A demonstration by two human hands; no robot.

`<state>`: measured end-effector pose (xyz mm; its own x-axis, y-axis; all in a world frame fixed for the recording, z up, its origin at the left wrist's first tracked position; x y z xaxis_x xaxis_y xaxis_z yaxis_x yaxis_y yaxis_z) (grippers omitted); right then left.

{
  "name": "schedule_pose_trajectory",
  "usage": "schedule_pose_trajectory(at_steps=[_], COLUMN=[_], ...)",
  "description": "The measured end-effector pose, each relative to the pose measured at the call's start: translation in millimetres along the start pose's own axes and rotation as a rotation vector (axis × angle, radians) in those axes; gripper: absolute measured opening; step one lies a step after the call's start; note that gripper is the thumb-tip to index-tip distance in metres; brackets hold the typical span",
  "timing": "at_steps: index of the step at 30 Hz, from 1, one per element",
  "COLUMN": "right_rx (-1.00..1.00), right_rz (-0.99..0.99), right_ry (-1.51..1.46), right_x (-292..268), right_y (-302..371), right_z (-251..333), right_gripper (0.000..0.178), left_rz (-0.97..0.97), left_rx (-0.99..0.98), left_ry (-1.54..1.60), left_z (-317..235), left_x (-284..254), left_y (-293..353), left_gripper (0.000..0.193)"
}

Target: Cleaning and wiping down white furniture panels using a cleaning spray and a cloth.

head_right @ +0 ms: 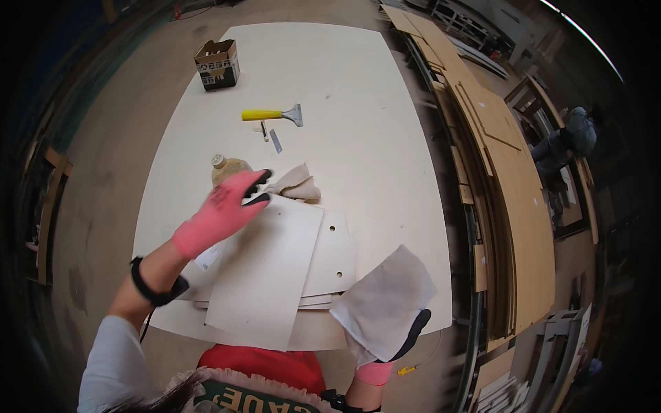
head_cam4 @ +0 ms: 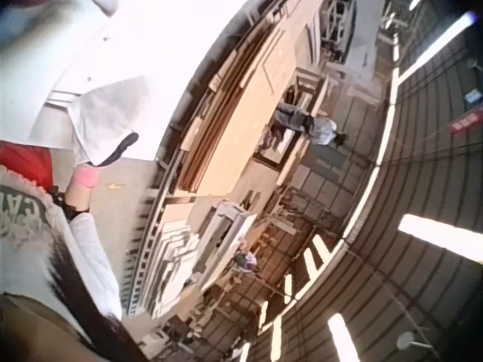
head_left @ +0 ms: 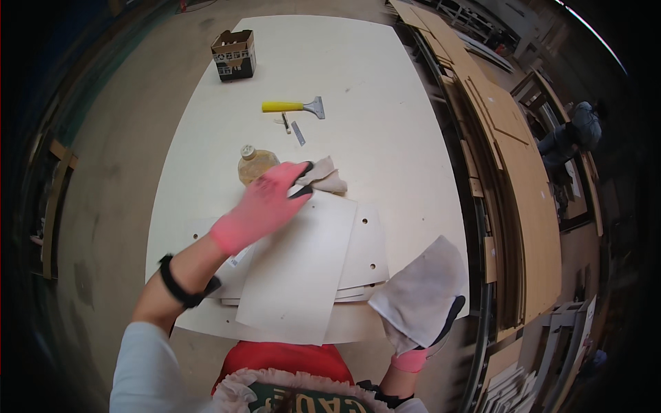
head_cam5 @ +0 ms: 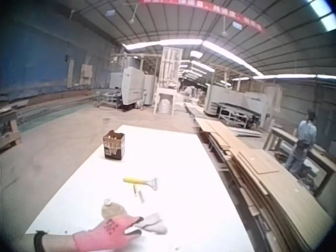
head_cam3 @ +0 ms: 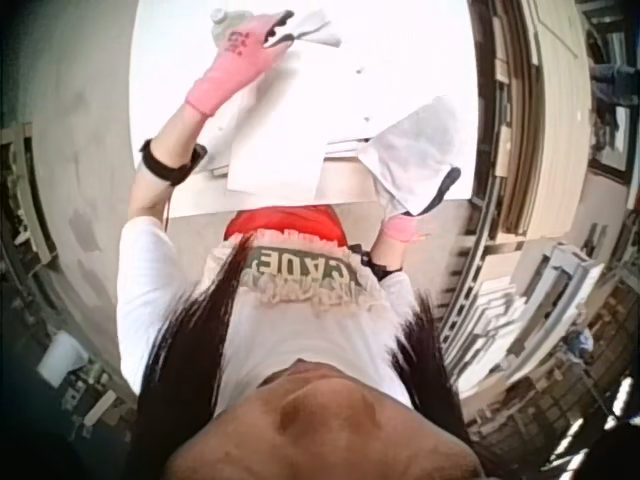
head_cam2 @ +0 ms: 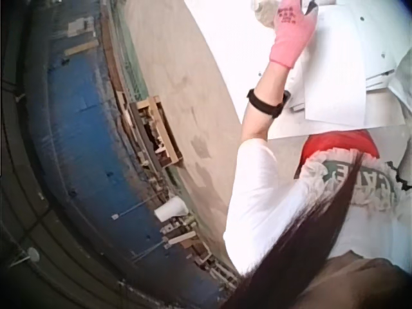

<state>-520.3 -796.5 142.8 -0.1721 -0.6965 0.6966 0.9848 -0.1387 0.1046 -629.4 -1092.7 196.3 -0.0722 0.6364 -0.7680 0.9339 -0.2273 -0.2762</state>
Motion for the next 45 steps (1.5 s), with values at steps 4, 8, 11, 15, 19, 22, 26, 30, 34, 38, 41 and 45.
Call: schedule_pose_trajectory(at_steps=[4, 8, 11, 15, 19, 22, 26, 30, 34, 38, 41, 45], right_rx=[-0.020, -0.030, -0.010, 0.007, 0.027, 0.015, 0.019, 0.003, -0.256, -0.193, -0.142, -0.067], right_rz=[0.034, 0.007, -0.016, -0.069, -0.106, -0.158, -0.173, -0.170, -0.094, -0.066, -0.027, -0.032], right_ry=[0.018, 0.055, 0.068, 0.110, 0.155, 0.203, 0.260, 0.300, 0.812, 0.670, 0.564, 0.419], right_x=[-22.1, -86.2, -113.3, -118.6, -72.4, -57.6, -32.7, -28.7, -78.9, -73.5, -63.0, -62.4], right_y=[7.1, 26.2, 32.3, 31.1, 6.1, 5.4, 9.2, 29.6, 41.0, 57.7, 58.4, 63.3], right_z=[-8.4, 12.9, 22.5, 28.8, 17.8, 18.8, 8.4, 10.5, 38.1, 30.7, 22.0, 11.0], right_gripper=[0.052, 0.053, 0.053, 0.054, 0.055, 0.056, 0.057, 0.059, 0.057, 0.058, 0.058, 0.059], left_rz=[0.439, 0.815, 0.921, 0.514, 0.407, 0.201, 0.083, 0.847, 0.278, -0.108, 0.201, 0.846], left_rx=[-0.325, -0.599, -0.143, -0.183, -0.158, 0.021, 0.111, 0.082, 0.324, -0.048, -0.118, 0.451], left_ry=[-0.195, -0.316, -0.560, -0.144, -0.095, -0.488, -0.303, 0.593, 0.241, -0.357, -0.369, 0.244], left_z=[77.7, 152.6, 177.0, 96.9, 39.2, 25.4, 13.5, -111.3, -113.9, 14.2, 28.3, -102.5], left_x=[90.9, 159.0, 177.2, 101.1, 24.2, 13.1, 85.4, 149.8, 103.1, 51.6, 89.1, 142.9], left_y=[-82.4, -91.8, -101.3, -139.6, -100.3, -43.3, 53.0, 159.0, 112.3, 4.9, 9.3, 169.3], left_gripper=[0.059, 0.059, 0.048, 0.037, 0.031, 0.026, 0.039, 0.020, 0.031, 0.037, 0.031, 0.019])
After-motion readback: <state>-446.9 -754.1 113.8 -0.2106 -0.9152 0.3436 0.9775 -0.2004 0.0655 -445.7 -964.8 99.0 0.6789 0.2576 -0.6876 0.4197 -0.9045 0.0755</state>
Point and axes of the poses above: each hand's wrist, its own y-axis away from the middle knuckle, its own x-axis out of the palm, z = x × y, the point moved 6 cm from there along -y, towards the middle knuckle, and after that the axes turned 5 degrees about x, right-handed, at the moved point
